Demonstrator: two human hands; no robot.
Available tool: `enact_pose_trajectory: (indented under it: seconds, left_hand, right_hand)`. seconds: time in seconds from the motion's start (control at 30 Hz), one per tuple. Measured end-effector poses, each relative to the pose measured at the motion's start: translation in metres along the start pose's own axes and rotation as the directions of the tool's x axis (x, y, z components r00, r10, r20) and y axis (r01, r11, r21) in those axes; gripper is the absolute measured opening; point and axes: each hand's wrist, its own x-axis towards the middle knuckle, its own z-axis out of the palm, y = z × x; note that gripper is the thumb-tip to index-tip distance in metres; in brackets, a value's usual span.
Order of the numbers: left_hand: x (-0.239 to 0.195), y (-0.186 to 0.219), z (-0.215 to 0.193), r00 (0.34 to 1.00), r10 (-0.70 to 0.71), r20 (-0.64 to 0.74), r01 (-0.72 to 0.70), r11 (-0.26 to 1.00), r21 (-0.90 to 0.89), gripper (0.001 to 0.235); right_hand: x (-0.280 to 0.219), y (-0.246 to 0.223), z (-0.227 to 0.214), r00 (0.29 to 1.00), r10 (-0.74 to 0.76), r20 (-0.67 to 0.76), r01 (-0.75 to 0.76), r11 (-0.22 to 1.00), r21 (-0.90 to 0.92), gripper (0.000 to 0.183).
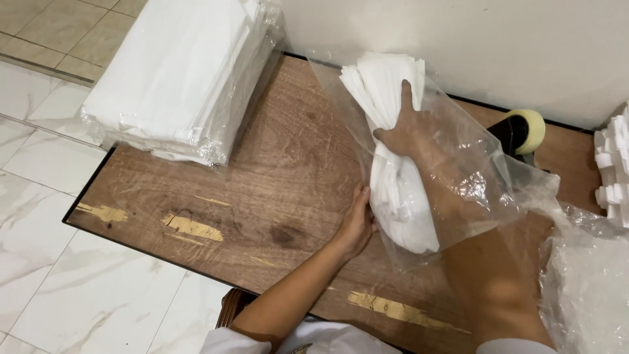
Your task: Folding stacks of white non-woven bags and inserting them into clear plastic packaging bags, then sealing with tape.
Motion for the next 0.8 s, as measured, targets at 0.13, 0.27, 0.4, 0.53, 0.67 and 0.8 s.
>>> enact_pose_trajectory:
  seconds: [0.13, 0.27, 0.4, 0.53, 0.67, 0.8]
  left_hand:
    - [0.002, -0.007, 0.009, 0.999, 0.048, 0.018, -0.045, 0.984, -0.173, 0.078]
    - [0.007, -0.018, 0.005, 0.997, 0.056, -0.056, -0.074, 0.912, -0.404, 0.082]
    - [0.007, -0.017, 0.000, 0.994, 0.042, -0.099, -0.081, 0.896, -0.436, 0.084]
    - [0.004, -0.015, 0.003, 0.979, 0.029, -0.200, -0.117, 0.889, -0.443, 0.084]
    - [-0.011, 0.005, 0.016, 0.977, -0.031, -0.212, -0.033, 0.956, -0.293, 0.089]
    - [-0.014, 0.011, 0.012, 0.963, -0.026, -0.270, -0.029, 0.980, -0.196, 0.086]
  right_hand:
    - [-0.026, -0.013, -0.014, 0.998, -0.036, -0.052, 0.030, 0.992, -0.124, 0.106]
    - [-0.032, -0.030, -0.036, 0.991, 0.043, 0.125, -0.028, 0.993, -0.117, 0.115]
    - [-0.039, -0.026, -0.042, 0.996, 0.072, 0.044, -0.070, 0.996, -0.050, 0.091]
    - [-0.018, 0.009, -0.023, 0.994, -0.106, -0.037, 0.098, 0.978, -0.186, 0.065]
    - [-0.043, 0.028, 0.002, 0.922, -0.386, -0.033, 0.290, 0.743, -0.604, 0.063]
    - [-0.063, 0.037, 0.010, 0.895, -0.441, 0.059, 0.262, 0.414, -0.872, 0.049]
